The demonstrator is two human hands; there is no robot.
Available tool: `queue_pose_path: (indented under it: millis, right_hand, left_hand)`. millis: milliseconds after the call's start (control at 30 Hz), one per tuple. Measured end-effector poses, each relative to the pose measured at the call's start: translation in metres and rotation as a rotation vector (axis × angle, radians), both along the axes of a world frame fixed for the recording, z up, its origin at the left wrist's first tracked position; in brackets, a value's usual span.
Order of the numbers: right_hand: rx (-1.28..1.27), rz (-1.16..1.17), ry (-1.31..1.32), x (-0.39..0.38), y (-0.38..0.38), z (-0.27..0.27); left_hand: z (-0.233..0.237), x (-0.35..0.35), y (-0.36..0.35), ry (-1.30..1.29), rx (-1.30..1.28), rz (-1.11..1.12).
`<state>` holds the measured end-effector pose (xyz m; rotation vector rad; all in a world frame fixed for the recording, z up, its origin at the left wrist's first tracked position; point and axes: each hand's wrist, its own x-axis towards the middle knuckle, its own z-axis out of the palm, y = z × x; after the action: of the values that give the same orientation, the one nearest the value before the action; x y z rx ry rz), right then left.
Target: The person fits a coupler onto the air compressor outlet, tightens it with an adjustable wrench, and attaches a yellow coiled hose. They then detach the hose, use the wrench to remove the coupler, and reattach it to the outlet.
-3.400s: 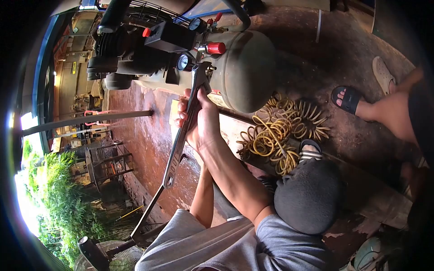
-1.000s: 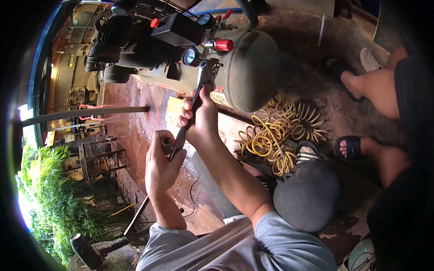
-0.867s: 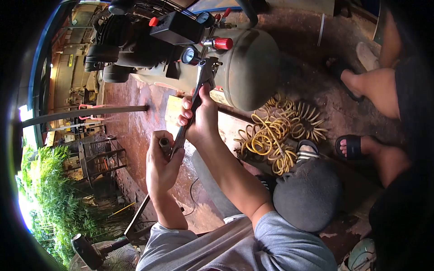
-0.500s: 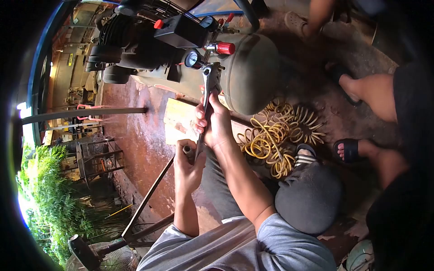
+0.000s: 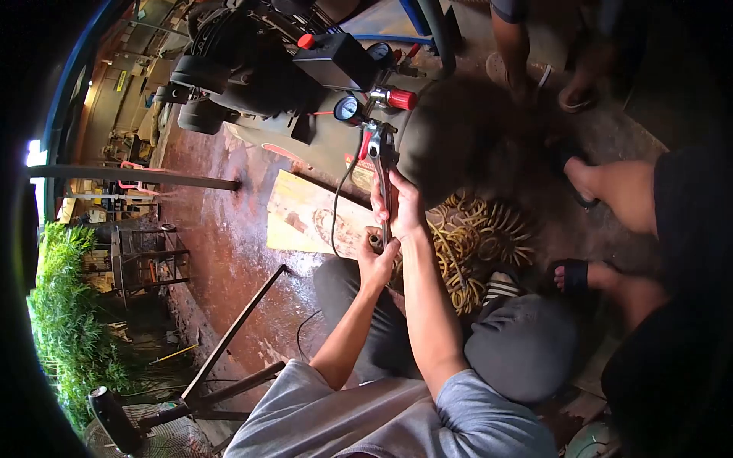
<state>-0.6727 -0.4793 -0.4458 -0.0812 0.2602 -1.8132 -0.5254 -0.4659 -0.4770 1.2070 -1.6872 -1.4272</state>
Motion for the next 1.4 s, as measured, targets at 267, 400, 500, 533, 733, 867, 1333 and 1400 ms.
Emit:
queue_pose_path:
  millis: [267, 400, 500, 533, 733, 867, 1333, 1400]
  right_hand:
    - [-0.001, -0.028, 0.01, 0.019, 0.017, -0.001]
    - [0.064, 0.085, 0.379, 0.029, 0.029, 0.014]
    - [0.26, -0.068, 0.936, -0.008, 0.038, 0.027]
    - [0.477, -0.188, 0.928, -0.019, 0.044, 0.051]
    - [0.678, -0.542, 1.022, -0.054, -0.01, 0.082]
    - [0.642, -0.34, 1.145, -0.068, -0.018, 0.078]
    - [0.611, -0.489, 1.027, -0.061, -0.018, 0.078]
    - [0.66, -0.383, 1.015, -0.064, -0.021, 0.073]
  left_hand:
    - [0.013, 0.001, -0.003, 0.064, 0.031, -0.063]
    - [0.009, 0.018, 0.01, 0.2, -0.013, 0.094]
    - [0.006, 0.036, 0.005, 0.295, -0.259, 0.043]
    - [0.001, 0.043, 0.002, 0.301, -0.294, 0.037]
    - [-0.009, 0.054, -0.021, 0.295, -0.299, 0.199]
    - [-0.012, 0.054, -0.026, 0.213, -0.332, 0.243]
    - [-0.029, 0.046, -0.033, 0.224, -0.331, 0.189]
    - [-0.026, 0.047, -0.035, 0.2, -0.336, 0.198]
